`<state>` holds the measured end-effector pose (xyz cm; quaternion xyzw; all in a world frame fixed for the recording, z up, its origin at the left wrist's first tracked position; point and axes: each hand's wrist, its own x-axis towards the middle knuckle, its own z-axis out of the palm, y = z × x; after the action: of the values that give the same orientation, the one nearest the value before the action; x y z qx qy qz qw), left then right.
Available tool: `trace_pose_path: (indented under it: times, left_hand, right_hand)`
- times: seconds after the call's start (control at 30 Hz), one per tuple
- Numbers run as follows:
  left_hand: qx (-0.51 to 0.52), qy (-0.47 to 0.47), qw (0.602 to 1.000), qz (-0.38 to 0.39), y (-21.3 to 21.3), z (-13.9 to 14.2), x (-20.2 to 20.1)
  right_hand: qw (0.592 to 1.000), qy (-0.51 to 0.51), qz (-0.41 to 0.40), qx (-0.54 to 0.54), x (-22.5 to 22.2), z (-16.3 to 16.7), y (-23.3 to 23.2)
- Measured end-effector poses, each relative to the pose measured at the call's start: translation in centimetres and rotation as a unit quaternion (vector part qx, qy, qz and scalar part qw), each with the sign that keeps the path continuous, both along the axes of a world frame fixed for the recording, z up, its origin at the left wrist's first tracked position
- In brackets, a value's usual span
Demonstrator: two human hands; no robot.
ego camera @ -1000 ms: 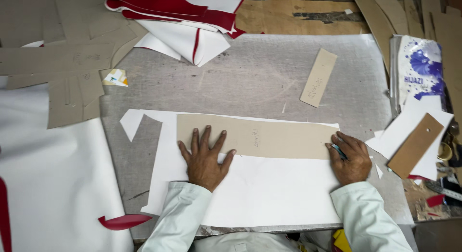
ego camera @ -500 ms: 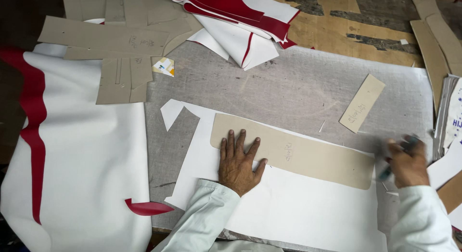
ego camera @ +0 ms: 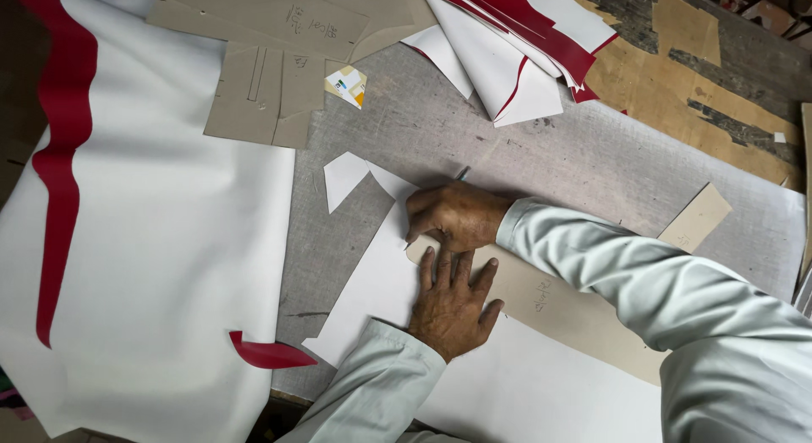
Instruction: The person uses a rotary cutter and a cardboard template to cut rectangular pieces from a large white fabric with a red underside. They repeatedly position the template, cut along its edges, and remove the cut pieces, accumulating a pile of fabric rectangles on the table.
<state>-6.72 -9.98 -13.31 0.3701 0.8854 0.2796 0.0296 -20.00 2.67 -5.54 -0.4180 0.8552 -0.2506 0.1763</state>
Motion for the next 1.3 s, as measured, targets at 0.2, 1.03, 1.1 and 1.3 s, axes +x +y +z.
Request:
trace_pose_path:
  times: [0.2, 1.03, 1.1, 1.3]
  left_hand:
    - [-0.026, -0.025, 0.999, -0.001, -0.1, 0.2, -0.2]
    - [-0.121, -0.087, 0.989, 0.000, 1.9, 1.9, 0.4]
    - [-0.165, -0.099, 0.981, -0.006, 2.2, 2.1, 0.6]
    - [-0.062, -0.017, 0.998, 0.027, 2.8, 1.8, 1.5]
  right_hand:
    - [0.999, 0.015, 0.043, 0.019, -0.6, -2.0, -0.7]
    - [0.837, 0.174, -0.519, -0.030, 6.8, -4.4, 0.9]
    - [0.832, 0.137, -0.537, -0.010, 8.5, -4.5, 2.2]
    - [0.805, 0.192, -0.561, -0.021, 14.7, -4.6, 7.2]
